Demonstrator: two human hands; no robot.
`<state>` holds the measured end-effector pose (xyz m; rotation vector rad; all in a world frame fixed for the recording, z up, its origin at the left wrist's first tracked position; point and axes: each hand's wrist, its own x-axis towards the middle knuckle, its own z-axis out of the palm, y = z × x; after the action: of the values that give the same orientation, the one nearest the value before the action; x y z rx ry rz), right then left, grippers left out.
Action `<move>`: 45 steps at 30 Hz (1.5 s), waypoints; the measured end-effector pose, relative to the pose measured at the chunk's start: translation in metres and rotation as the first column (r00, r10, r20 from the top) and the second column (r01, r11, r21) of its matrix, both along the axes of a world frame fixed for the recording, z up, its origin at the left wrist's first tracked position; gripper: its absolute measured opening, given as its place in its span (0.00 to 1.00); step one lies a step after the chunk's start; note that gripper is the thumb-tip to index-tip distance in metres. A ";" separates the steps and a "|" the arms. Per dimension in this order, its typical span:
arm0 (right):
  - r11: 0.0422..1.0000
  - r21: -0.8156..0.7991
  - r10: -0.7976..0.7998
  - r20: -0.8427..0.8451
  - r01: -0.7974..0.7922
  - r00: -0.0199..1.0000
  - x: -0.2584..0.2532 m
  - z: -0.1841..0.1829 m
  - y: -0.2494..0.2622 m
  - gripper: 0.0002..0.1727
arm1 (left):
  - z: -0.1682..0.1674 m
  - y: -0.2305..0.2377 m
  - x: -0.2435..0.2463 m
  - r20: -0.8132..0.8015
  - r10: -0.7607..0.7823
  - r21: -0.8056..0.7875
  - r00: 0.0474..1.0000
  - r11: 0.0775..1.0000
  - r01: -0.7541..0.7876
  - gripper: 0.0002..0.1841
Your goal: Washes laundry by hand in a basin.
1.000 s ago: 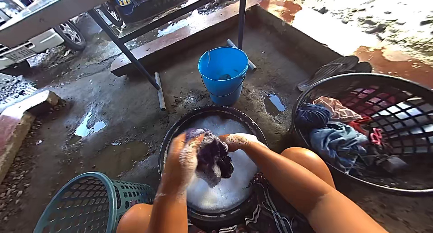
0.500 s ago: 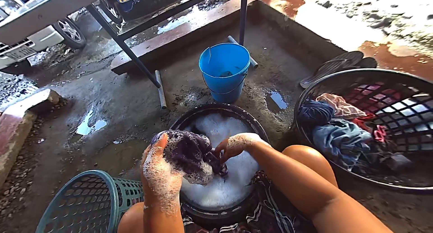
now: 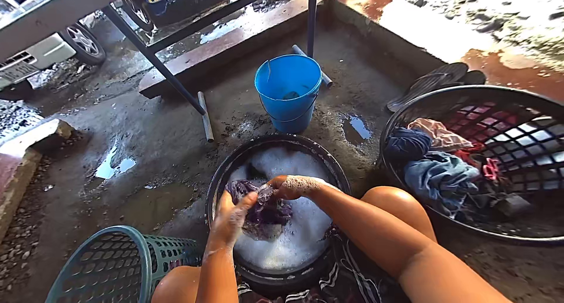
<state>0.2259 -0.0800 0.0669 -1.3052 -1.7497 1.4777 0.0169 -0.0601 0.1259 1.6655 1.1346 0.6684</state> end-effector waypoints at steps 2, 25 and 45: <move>0.998 0.019 -0.054 -0.081 0.055 0.995 0.000 0.001 0.000 0.13 | -0.018 0.004 -0.002 -0.344 -0.019 0.159 0.939 0.984 0.078 0.50; 0.911 0.098 -0.413 0.219 0.401 0.884 0.043 0.023 -0.018 0.23 | -0.081 0.031 -0.027 0.143 0.411 -0.254 0.900 0.894 -0.368 0.23; 0.979 0.153 -0.151 0.118 0.132 0.981 -0.006 0.019 -0.016 0.25 | -0.073 0.006 0.019 -0.236 -0.342 -0.142 0.910 0.938 0.316 0.13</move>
<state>0.2201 -0.0955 0.0861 -1.4440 -1.7674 1.1884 0.0361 -0.0545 0.0531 1.8364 1.0104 0.1783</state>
